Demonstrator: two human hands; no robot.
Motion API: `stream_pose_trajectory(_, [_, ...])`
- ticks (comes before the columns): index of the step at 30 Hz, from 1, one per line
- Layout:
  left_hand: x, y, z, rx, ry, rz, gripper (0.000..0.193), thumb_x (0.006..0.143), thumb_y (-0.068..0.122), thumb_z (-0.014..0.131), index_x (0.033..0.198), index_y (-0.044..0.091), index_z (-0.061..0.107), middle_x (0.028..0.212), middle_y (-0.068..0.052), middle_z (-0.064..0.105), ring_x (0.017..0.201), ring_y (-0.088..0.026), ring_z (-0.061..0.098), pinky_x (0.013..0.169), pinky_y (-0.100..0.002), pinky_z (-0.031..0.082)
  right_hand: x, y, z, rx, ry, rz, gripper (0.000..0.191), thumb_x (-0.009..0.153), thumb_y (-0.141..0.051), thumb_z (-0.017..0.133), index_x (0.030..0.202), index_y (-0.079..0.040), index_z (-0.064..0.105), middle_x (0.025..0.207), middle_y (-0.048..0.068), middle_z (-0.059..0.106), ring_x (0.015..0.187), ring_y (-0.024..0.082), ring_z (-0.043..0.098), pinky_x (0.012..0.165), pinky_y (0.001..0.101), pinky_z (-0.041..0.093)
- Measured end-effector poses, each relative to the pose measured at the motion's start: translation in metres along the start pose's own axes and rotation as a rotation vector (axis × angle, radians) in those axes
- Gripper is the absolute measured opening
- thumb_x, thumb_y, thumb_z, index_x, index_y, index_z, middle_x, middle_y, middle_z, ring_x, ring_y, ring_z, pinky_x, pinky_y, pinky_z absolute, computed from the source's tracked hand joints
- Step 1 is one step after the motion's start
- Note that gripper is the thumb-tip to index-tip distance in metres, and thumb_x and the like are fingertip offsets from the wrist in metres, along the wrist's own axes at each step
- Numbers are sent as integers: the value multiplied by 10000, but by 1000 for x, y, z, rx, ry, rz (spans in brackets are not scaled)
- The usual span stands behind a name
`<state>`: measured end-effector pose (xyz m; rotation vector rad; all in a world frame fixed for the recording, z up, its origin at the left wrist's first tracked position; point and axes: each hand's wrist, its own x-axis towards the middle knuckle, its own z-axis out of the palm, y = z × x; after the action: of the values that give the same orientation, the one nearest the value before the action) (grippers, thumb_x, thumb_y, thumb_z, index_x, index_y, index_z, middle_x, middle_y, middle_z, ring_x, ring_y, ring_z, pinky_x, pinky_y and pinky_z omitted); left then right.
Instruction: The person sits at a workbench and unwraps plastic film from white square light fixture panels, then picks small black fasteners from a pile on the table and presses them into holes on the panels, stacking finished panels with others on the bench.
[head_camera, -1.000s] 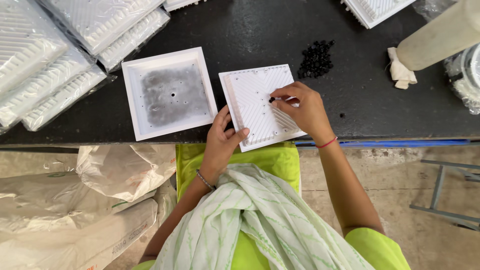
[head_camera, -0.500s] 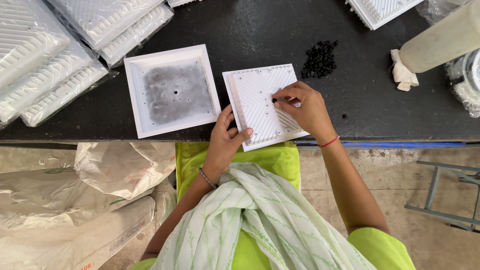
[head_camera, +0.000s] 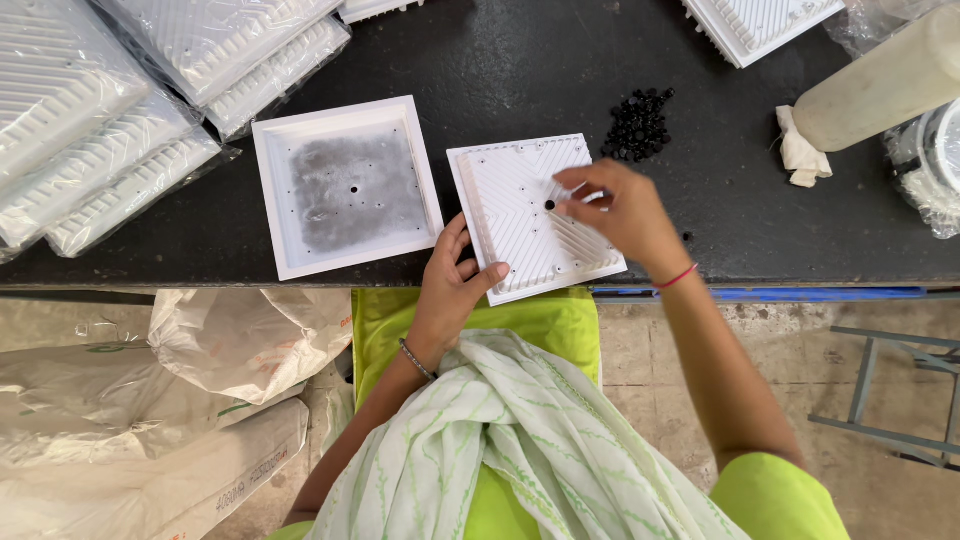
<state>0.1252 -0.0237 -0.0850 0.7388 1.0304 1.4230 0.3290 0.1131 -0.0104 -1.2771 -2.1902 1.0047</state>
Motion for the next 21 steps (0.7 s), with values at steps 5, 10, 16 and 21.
stream_pose_trajectory(5, [1, -4, -2, -19, -2, 6, 860, 859, -47, 739, 1574, -2, 263, 1513, -175, 482, 1102, -163, 660, 923, -296, 574, 43, 5, -33, -188, -199, -167, 742, 773, -301, 865, 1438, -156, 570, 1461, 129, 542, 1297, 296, 563, 1052, 403, 510])
stream_pose_trajectory(10, [2, -7, -3, -29, -3, 8, 858, 854, -49, 744, 1575, 3, 282, 1509, -170, 491, 1095, -161, 660, 920, -295, 576, 94, -2, -25, -424, -554, -186, 1088, 624, -391, 924, 1548, -214, 378, 1588, 123, 391, 1453, 345, 378, 1138, 471, 369])
stream_pose_trajectory(16, [3, -10, -4, -34, 9, 9, 870, 842, -43, 762, 1569, 11, 286, 1509, -161, 490, 1076, -152, 658, 908, -291, 575, 110, -9, -14, -582, -733, -134, 1153, 598, -361, 943, 1571, -244, 336, 1564, 103, 430, 1447, 330, 403, 1156, 474, 372])
stream_pose_trajectory(21, [2, -9, -3, -13, 11, 6, 872, 844, -40, 764, 1572, 9, 286, 1505, -172, 497, 1072, -153, 656, 902, -292, 574, 110, -11, -9, -652, -720, -79, 1149, 599, -348, 937, 1574, -270, 335, 1529, 97, 470, 1400, 339, 464, 1115, 466, 431])
